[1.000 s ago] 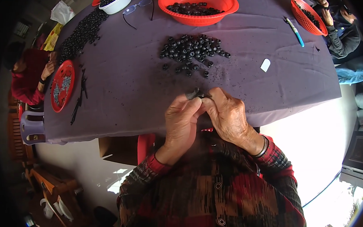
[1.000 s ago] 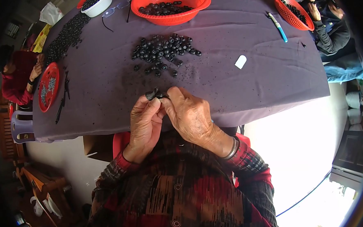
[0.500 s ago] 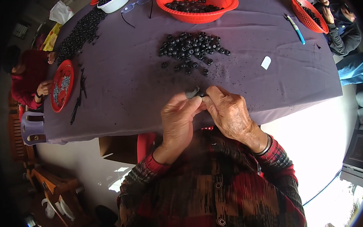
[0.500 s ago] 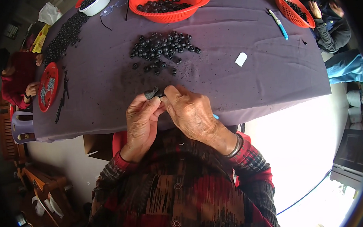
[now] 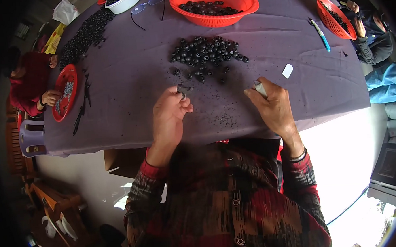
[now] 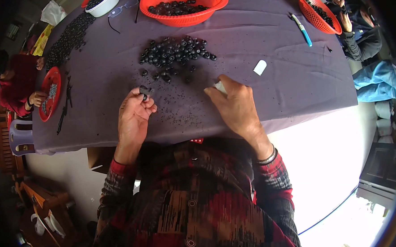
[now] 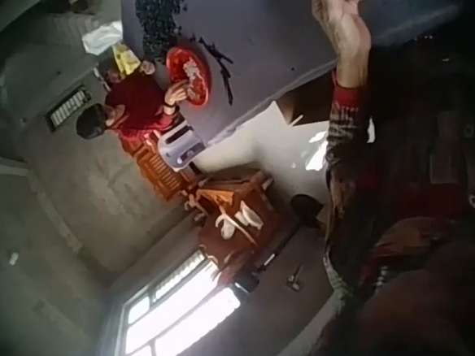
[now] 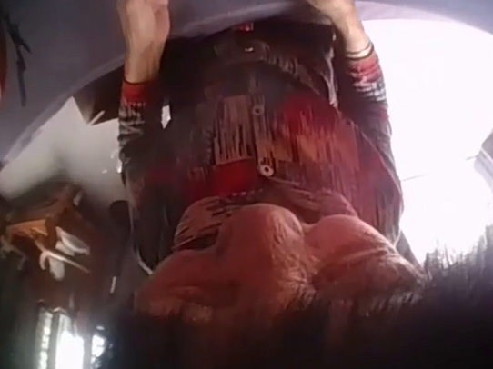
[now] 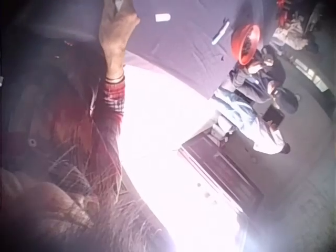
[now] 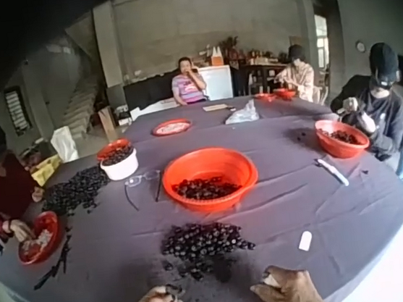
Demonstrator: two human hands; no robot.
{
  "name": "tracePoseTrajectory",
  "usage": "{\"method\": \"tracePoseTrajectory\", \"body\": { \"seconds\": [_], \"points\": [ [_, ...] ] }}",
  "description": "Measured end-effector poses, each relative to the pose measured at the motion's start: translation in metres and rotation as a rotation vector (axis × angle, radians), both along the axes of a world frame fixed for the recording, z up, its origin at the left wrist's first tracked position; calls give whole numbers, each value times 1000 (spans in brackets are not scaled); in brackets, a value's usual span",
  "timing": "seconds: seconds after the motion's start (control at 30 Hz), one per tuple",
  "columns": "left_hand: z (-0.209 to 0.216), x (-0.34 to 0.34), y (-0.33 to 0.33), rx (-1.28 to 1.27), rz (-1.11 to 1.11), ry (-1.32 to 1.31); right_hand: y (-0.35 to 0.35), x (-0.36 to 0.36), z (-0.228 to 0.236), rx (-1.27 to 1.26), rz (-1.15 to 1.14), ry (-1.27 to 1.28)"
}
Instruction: The person picks up small black components from a pile on the table one by one, trims excess material from each piece using a small blade, and places the finished parts into a separate pile on the table.
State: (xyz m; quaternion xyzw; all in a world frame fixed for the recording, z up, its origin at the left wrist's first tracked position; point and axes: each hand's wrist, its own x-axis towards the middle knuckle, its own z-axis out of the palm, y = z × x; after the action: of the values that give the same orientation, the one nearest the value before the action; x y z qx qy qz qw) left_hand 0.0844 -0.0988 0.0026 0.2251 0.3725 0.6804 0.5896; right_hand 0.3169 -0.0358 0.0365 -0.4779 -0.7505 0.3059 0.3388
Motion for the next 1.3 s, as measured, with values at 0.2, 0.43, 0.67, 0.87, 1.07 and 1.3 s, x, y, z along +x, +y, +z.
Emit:
{"method": "tracePoseTrajectory", "body": {
  "seconds": [0.2, 0.43, 0.67, 0.87, 1.07, 1.3],
  "points": [
    [6, -18, -8, -55, -111, 358, 14, -8, -10, 70, 32, -74],
    [33, -109, -92, -306, -121, 943, 32, -45, -13, 202, 168, -264],
    [-32, -173, -194, -329, 8, 1599, 33, -65, -22, 228, 133, -441],
    [-42, -177, -188, -704, 37, 1964, 33, -68, -18, 218, 75, -481],
    [-8, -170, -166, -870, 285, 1850, 18, -52, 6, 214, 85, -182],
    [-125, -230, -217, -1111, 769, 1727, 9, -44, 5, 115, 46, -174]
  ]
}}
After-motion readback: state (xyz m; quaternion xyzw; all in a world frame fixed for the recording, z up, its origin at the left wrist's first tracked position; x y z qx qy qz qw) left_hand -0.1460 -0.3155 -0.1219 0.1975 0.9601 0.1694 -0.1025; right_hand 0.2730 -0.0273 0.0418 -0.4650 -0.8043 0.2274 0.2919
